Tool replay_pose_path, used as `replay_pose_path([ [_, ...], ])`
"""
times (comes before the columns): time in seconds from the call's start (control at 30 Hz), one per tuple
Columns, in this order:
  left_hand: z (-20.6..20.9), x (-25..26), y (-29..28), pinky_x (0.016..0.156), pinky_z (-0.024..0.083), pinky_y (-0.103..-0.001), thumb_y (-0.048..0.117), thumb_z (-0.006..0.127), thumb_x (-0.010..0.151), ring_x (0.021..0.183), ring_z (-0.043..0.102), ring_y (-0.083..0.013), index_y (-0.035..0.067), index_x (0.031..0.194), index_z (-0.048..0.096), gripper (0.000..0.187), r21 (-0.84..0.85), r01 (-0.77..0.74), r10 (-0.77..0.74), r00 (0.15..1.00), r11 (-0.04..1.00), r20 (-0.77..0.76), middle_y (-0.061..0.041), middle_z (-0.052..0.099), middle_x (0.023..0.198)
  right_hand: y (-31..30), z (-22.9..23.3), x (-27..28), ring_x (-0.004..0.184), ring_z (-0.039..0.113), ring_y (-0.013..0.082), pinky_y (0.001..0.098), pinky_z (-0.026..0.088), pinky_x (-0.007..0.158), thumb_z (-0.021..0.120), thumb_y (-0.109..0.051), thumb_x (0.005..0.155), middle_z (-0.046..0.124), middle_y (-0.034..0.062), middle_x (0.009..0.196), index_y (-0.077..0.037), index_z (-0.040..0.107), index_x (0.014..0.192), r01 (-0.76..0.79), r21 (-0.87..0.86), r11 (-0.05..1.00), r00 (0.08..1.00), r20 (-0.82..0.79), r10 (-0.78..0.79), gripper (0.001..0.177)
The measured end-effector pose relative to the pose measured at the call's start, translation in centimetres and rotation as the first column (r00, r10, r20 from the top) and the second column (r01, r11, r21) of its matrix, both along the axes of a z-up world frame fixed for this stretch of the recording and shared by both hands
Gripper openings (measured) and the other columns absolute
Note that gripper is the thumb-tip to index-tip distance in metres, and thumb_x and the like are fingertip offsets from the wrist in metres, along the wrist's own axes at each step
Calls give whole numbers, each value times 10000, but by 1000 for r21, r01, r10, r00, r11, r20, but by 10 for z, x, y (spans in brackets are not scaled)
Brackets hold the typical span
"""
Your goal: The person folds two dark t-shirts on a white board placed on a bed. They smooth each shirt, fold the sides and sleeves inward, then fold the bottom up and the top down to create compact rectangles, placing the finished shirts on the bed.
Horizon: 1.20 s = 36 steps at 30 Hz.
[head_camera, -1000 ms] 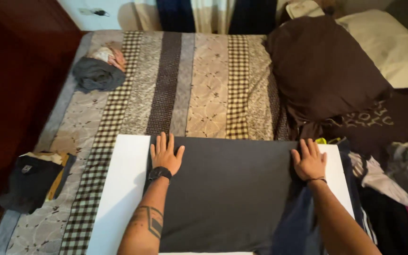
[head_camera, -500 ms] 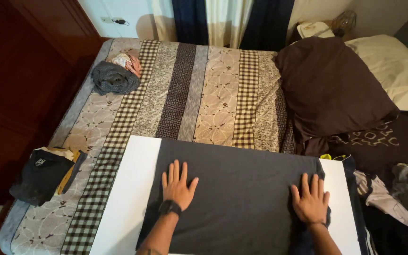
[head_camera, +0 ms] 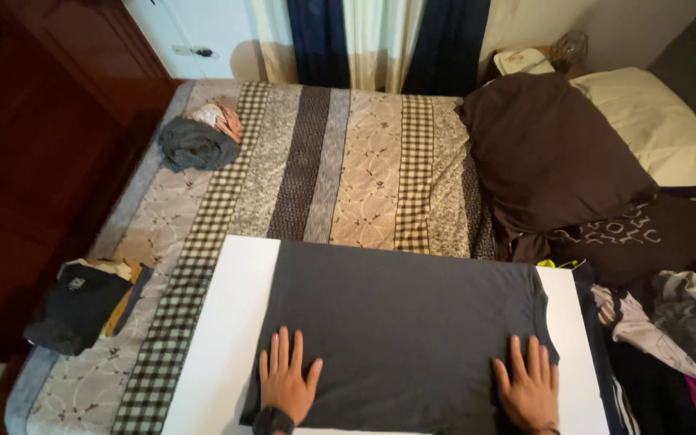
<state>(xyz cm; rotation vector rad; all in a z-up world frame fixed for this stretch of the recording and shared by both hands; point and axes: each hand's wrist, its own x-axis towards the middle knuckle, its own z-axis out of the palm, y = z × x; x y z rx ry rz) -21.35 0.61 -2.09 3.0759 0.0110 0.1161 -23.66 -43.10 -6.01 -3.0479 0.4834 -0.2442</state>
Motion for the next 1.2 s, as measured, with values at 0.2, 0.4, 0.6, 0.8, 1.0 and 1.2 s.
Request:
replay_pose_path([
  [0.2, 0, -32, 17, 1079, 207, -452, 666, 329, 863, 1371, 183, -227, 251, 1438, 217, 718, 4, 7, -6, 974, 1000, -226, -13, 164, 1507, -9, 10, -15, 1416, 167, 236, 433, 147, 1122, 339, -600, 812, 188, 35, 1537, -325, 240, 1438, 68, 118, 991, 983, -180, -46, 690],
  [0.4, -12, -65, 31, 1060, 299, -500, 672, 376, 826, 1354, 248, -249, 250, 1409, 282, 725, 66, 17, -9, 992, 998, -128, -35, 227, 1486, -11, 7, -41, 1403, 208, 259, 458, 170, 1114, 381, -581, 815, 216, 58, 1533, -300, 288, 1426, 35, 63, 997, 995, -98, -29, 679],
  [0.6, -23, -95, 50, 1033, 325, -488, 524, 461, 824, 1349, 349, -246, 274, 1361, 415, 594, 80, 167, -181, 961, 983, 209, -44, 348, 1475, -13, 20, -68, 1413, 191, 285, 534, 189, 1092, 413, -505, 837, 229, 102, 1524, -238, 306, 1421, -9, 88, 996, 997, -79, 16, 651],
  [0.8, -19, -117, 70, 1039, 308, -474, 405, 460, 880, 1335, 372, -222, 257, 1317, 491, 462, -162, 281, -268, 958, 946, 103, -5, 409, 1435, 1, 35, -119, 1395, 225, 293, 505, 214, 1079, 502, -470, 823, 234, 109, 1520, -211, 338, 1407, -333, 81, 939, 943, 3, 334, 660],
  [1.0, -7, -131, 80, 1043, 319, -416, 512, 474, 825, 1336, 367, -195, 244, 1328, 465, 570, -72, 325, -321, 945, 943, 67, -5, 389, 1450, -4, 33, -147, 1410, 184, 263, 498, 222, 1071, 471, -504, 846, 208, 74, 1527, -276, 300, 1423, -393, 61, 917, 914, -86, 397, 644],
  [1.2, -5, -155, 90, 1044, 287, -402, 607, 397, 829, 1354, 295, -185, 288, 1380, 368, 637, -35, 295, -297, 941, 955, -162, 33, 290, 1488, -8, 32, -167, 1414, 118, 254, 477, 160, 1092, 459, -474, 872, 147, 39, 1535, -306, 292, 1417, -424, 76, 903, 878, -210, 430, 595],
])
